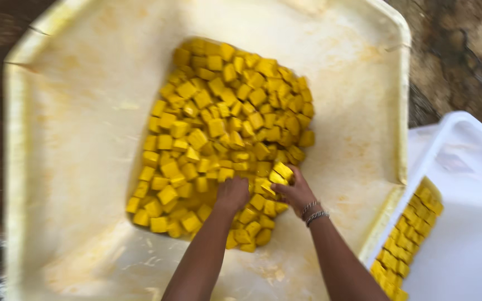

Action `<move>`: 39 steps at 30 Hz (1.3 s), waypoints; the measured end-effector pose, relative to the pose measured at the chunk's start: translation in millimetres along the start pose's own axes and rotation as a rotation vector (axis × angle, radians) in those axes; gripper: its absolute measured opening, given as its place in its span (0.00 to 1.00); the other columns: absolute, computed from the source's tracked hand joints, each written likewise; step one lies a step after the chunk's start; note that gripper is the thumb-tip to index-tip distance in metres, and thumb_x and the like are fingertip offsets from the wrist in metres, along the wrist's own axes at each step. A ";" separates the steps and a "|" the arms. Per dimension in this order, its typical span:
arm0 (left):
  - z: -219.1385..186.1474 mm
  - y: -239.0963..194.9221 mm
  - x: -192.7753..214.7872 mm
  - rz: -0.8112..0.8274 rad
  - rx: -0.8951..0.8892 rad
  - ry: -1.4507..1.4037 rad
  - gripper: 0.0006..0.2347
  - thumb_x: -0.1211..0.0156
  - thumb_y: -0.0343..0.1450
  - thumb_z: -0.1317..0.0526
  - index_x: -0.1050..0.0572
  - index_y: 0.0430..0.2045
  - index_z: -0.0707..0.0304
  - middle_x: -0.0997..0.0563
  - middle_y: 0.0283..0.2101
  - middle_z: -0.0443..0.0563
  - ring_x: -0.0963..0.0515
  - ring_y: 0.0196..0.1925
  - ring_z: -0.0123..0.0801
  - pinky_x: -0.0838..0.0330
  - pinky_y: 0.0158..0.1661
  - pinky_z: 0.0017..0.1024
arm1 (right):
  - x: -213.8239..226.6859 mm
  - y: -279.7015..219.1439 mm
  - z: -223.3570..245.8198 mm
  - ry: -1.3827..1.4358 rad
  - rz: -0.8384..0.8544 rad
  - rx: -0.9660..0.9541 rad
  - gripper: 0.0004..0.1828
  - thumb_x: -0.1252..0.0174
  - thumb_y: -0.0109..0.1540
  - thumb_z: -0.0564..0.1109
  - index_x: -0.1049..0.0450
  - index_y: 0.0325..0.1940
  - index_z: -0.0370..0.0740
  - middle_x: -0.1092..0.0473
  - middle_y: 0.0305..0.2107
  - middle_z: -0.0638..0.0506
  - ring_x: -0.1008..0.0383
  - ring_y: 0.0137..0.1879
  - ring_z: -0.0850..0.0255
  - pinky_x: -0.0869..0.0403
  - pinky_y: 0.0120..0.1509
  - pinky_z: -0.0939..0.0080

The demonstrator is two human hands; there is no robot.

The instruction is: The person transfers yellow cubes from a large tub into a white tray, arranging them in neat rows. The person uses both hands to pick up and place the cubes, ensuring they are aligned properly.

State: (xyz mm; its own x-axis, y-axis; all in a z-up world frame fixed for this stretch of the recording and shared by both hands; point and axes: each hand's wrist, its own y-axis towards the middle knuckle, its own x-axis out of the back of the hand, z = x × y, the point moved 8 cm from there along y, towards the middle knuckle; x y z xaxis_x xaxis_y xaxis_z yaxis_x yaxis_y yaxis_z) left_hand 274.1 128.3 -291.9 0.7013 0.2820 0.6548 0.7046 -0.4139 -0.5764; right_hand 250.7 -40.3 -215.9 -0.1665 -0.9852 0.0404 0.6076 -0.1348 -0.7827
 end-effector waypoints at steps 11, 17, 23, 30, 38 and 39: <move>7.8 47.4 -85.5 0.007 0.044 0.427 0.09 0.45 0.72 0.60 0.20 0.43 0.57 0.18 0.46 0.51 0.22 0.53 0.42 0.35 0.54 0.47 | 72.9 -175.0 132.5 0.147 0.185 0.410 0.47 0.33 0.53 0.33 0.45 0.74 0.40 0.33 0.51 0.45 0.27 0.52 0.55 0.24 0.45 0.52; -37.1 2.8 -54.2 0.130 -0.273 -0.041 0.21 0.26 0.62 0.57 0.23 0.46 0.65 0.21 0.48 0.63 0.22 0.52 0.55 0.27 0.51 0.45 | 129.7 -241.1 50.3 0.401 -0.031 0.419 0.51 0.36 0.47 0.30 0.47 0.73 0.47 0.33 0.56 0.48 0.28 0.60 0.52 0.25 0.61 0.47; -119.9 -133.2 22.7 0.293 -0.071 -0.917 0.24 0.31 0.68 0.59 0.29 0.60 0.58 0.26 0.39 0.54 0.22 0.40 0.33 0.18 0.36 0.33 | 122.6 -289.1 -2.6 0.334 -0.008 0.488 0.46 0.34 0.53 0.31 0.46 0.71 0.45 0.32 0.55 0.47 0.28 0.60 0.55 0.26 0.63 0.49; -200.9 -283.2 30.7 0.366 0.039 -1.361 0.21 0.51 0.74 0.47 0.25 0.52 0.64 0.17 0.42 0.54 0.15 0.42 0.35 0.16 0.41 0.37 | 113.3 -383.8 1.1 -0.207 -0.172 1.034 0.45 0.25 0.52 0.38 0.42 0.68 0.46 0.32 0.55 0.45 0.25 0.59 0.51 0.25 0.62 0.52; -229.3 -330.1 -21.4 0.446 0.040 -1.323 0.28 0.58 0.75 0.40 0.23 0.51 0.68 0.15 0.43 0.57 0.14 0.38 0.36 0.18 0.39 0.35 | 90.9 -404.7 -54.4 -0.515 -0.145 1.091 0.40 0.25 0.53 0.43 0.36 0.66 0.43 0.30 0.58 0.37 0.25 0.60 0.41 0.30 0.66 0.45; -229.6 -332.8 -28.6 0.441 0.055 -1.305 0.28 0.57 0.75 0.40 0.23 0.51 0.68 0.15 0.43 0.56 0.14 0.38 0.35 0.17 0.39 0.34 | 95.5 -402.9 -63.5 -0.507 -0.196 1.083 0.40 0.24 0.52 0.44 0.35 0.65 0.43 0.27 0.55 0.39 0.24 0.59 0.42 0.35 0.70 0.42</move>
State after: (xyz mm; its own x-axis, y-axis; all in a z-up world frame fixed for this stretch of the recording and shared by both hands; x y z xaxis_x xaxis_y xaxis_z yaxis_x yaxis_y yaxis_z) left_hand -5.4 59.3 -6.5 0.4366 0.7500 -0.4968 0.3812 -0.6545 -0.6529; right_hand -59.3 -73.3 63.8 -0.1525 -0.8352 0.5284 0.9816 -0.0659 0.1791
